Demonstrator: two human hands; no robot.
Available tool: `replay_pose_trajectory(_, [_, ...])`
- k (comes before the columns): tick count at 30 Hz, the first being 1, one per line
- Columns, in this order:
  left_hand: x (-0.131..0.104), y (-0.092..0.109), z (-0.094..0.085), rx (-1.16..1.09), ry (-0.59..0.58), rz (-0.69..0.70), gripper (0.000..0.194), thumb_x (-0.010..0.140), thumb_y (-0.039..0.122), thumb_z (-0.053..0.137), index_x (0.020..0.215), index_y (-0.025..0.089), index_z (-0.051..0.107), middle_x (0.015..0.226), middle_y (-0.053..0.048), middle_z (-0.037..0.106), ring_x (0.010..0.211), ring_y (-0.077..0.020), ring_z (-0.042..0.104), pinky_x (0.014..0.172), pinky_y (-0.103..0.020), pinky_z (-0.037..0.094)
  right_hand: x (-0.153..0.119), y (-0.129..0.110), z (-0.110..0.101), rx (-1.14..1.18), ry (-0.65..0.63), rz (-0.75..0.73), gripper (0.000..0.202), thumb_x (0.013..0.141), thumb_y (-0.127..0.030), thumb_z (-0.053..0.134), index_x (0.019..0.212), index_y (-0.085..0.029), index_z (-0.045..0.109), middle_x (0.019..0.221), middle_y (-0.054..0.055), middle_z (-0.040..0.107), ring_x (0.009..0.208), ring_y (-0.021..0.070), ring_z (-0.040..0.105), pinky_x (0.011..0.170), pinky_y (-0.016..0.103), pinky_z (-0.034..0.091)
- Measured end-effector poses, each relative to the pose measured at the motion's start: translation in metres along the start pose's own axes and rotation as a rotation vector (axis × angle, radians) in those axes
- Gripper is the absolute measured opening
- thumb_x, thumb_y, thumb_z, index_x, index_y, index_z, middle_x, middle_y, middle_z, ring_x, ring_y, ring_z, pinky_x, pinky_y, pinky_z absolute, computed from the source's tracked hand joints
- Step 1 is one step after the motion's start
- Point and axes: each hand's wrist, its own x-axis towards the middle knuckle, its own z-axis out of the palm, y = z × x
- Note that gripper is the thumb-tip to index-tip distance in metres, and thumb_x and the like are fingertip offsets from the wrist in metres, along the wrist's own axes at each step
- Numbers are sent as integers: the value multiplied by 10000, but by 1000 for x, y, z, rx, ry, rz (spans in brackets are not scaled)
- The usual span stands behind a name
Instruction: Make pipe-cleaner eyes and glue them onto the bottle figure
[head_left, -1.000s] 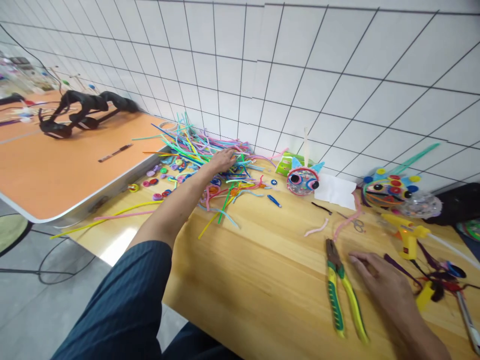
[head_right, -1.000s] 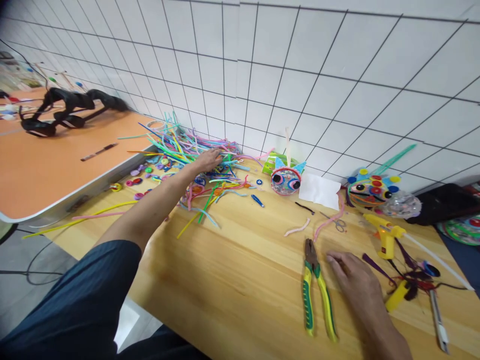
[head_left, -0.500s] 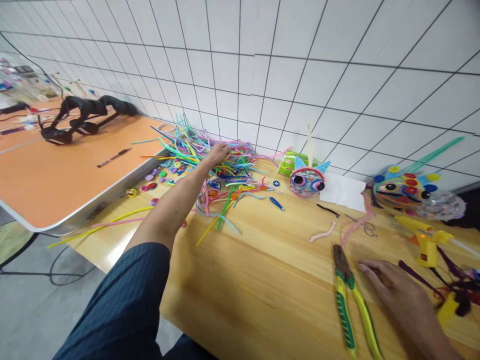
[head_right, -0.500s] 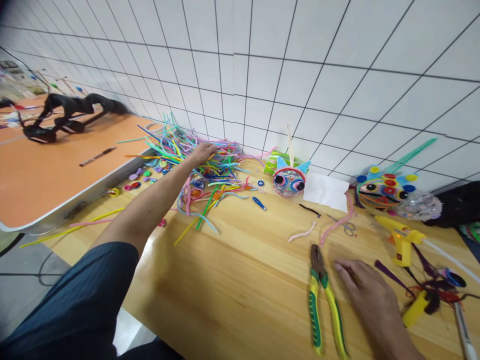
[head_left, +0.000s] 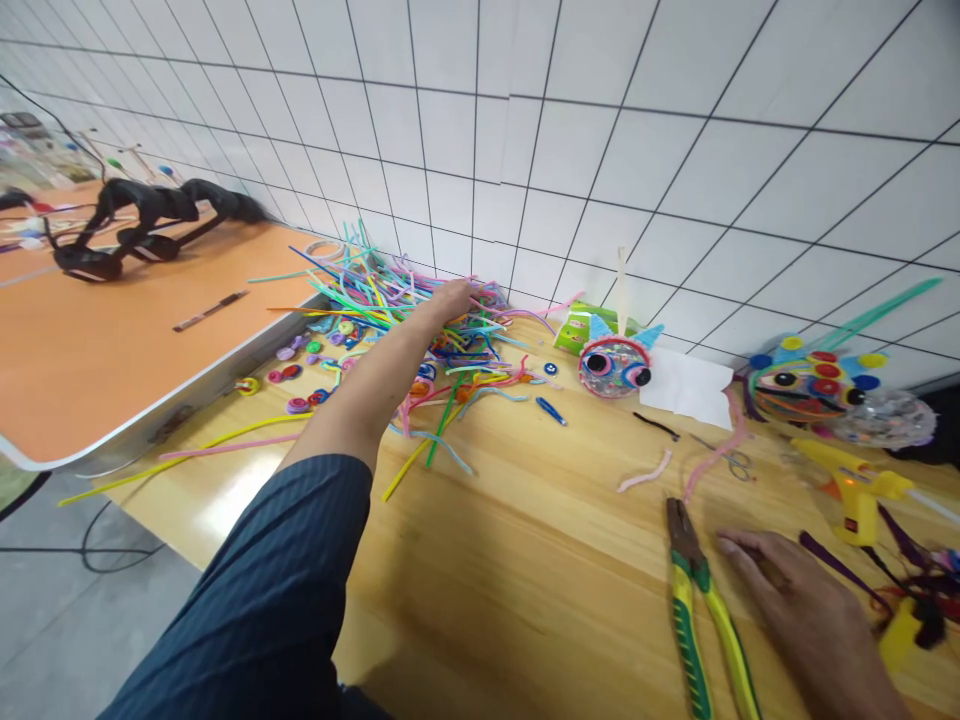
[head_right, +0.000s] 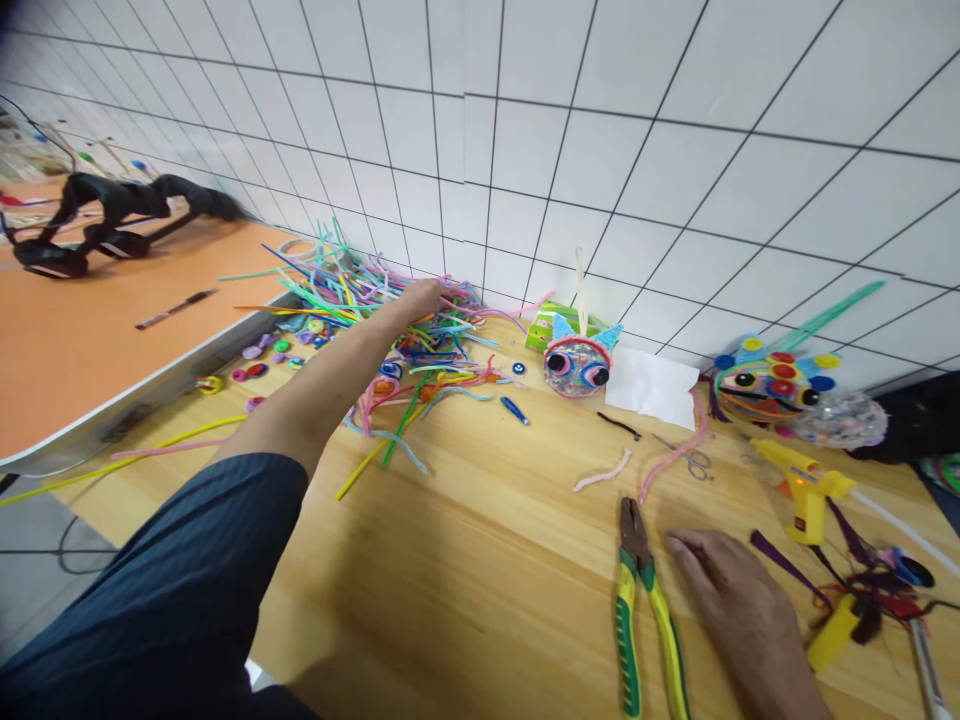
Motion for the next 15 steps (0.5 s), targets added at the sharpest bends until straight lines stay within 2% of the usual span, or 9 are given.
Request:
replay_pose_trajectory(3, [4, 2, 3, -73, 18, -14, 293, 833, 168, 663, 1040, 204, 867, 1052, -113, 825, 1093, -305, 732, 996, -324, 522, 0, 1, 1, -1, 16, 6, 399, 931, -619, 539, 831, -313, 775, 853, 54, 832, 804, 336, 809, 775, 506, 663])
replay_pose_trajectory(6, [5, 0, 1, -174, 97, -43, 200, 798, 201, 675, 901, 153, 840, 940, -116, 811, 1004, -283, 716, 917, -297, 529, 1, 2, 0, 3, -4, -3, 378, 938, -602, 546, 852, -310, 770, 870, 49, 833, 817, 331, 808, 800, 502, 660])
replay_pose_trajectory(12, [1, -14, -20, -448, 326, -157, 267, 848, 290, 602, 910, 95, 773, 691, -28, 668, 731, -182, 599, 669, -252, 462, -1, 4, 2, 1, -3, -7, 386, 947, -580, 537, 866, -289, 777, 870, 49, 827, 819, 317, 802, 795, 490, 651])
replay_pose_trajectory(15, [-1, -19, -29, -582, 375, -168, 187, 849, 267, 616, 853, 113, 722, 659, -12, 623, 651, -143, 544, 633, -239, 444, -1, 5, 4, -2, 10, -13, 441, 954, -621, 507, 857, -281, 771, 856, 56, 818, 822, 317, 797, 809, 496, 643])
